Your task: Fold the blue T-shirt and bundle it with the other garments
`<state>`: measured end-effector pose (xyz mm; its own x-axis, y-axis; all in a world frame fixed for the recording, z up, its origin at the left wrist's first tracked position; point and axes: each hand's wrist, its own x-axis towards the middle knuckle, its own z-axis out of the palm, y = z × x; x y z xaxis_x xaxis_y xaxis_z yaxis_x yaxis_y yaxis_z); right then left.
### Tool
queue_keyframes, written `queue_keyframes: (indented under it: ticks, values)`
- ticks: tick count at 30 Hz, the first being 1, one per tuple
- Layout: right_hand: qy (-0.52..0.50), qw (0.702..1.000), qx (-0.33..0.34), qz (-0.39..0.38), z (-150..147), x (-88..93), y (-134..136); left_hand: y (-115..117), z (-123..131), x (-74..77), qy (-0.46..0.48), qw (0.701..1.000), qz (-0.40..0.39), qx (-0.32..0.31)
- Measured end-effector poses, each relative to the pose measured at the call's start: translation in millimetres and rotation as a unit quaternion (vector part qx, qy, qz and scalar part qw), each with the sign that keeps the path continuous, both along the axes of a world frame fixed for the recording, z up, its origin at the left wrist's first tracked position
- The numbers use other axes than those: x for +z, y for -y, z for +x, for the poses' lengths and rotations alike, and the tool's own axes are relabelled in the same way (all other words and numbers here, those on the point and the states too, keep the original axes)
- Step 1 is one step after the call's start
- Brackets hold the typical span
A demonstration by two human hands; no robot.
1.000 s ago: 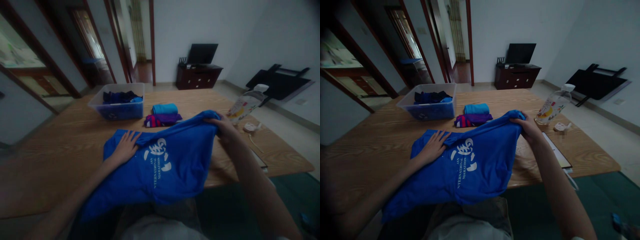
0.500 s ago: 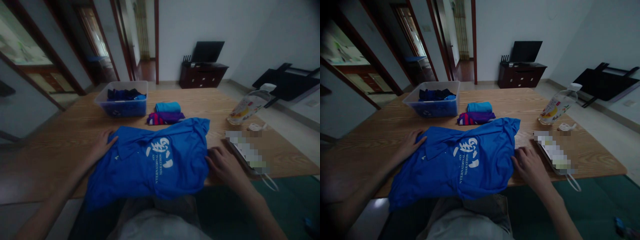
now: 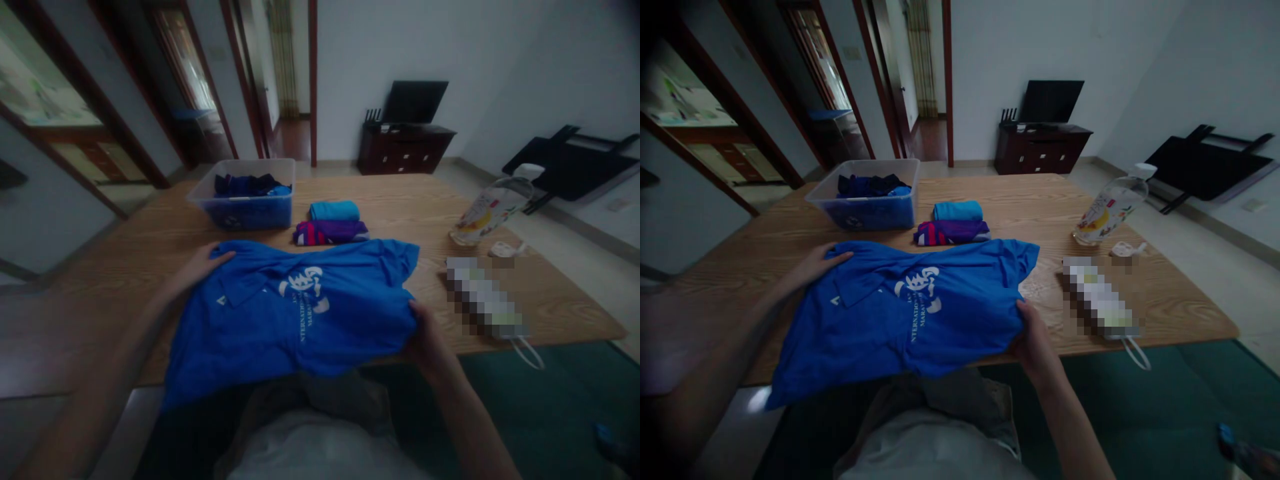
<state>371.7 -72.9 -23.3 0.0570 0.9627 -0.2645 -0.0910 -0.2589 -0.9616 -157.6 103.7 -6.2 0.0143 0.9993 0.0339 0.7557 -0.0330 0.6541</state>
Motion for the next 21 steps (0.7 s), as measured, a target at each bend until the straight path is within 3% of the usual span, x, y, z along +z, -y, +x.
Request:
queue_keyframes:
  ticks: [2,4,9,13,16,17,19,21]
  values:
    - [-0.090,0.992,-0.064,-0.063,-4,8.0,0,2,-12,-4.0,-0.023,0.999,0.020,0.019]
    - [-0.116,0.988,-0.062,-0.086,-2,14.1,2,6,-19,-10.4,-0.047,0.998,0.025,0.031]
    - [-0.051,0.997,-0.059,-0.027,26,19.2,16,14,-18,-21.4,-0.123,0.989,0.037,0.070]
    - [0.003,0.991,-0.129,0.019,37,23.1,32,31,1,-8.7,-0.184,0.971,0.140,0.066]
    - [-0.009,0.989,-0.146,-0.009,38,23.3,45,72,27,7.4,-0.154,0.960,0.230,0.044]
    - [-0.024,0.990,-0.138,-0.031,40,21.6,49,91,36,10.2,-0.132,0.967,0.215,0.020]
    - [-0.044,0.988,-0.133,-0.066,48,15.9,60,133,52,8.1,-0.106,0.983,0.121,-0.091]
    - [0.000,0.985,-0.153,-0.081,59,9.1,72,173,63,-5.1,-0.161,0.966,0.046,-0.197]
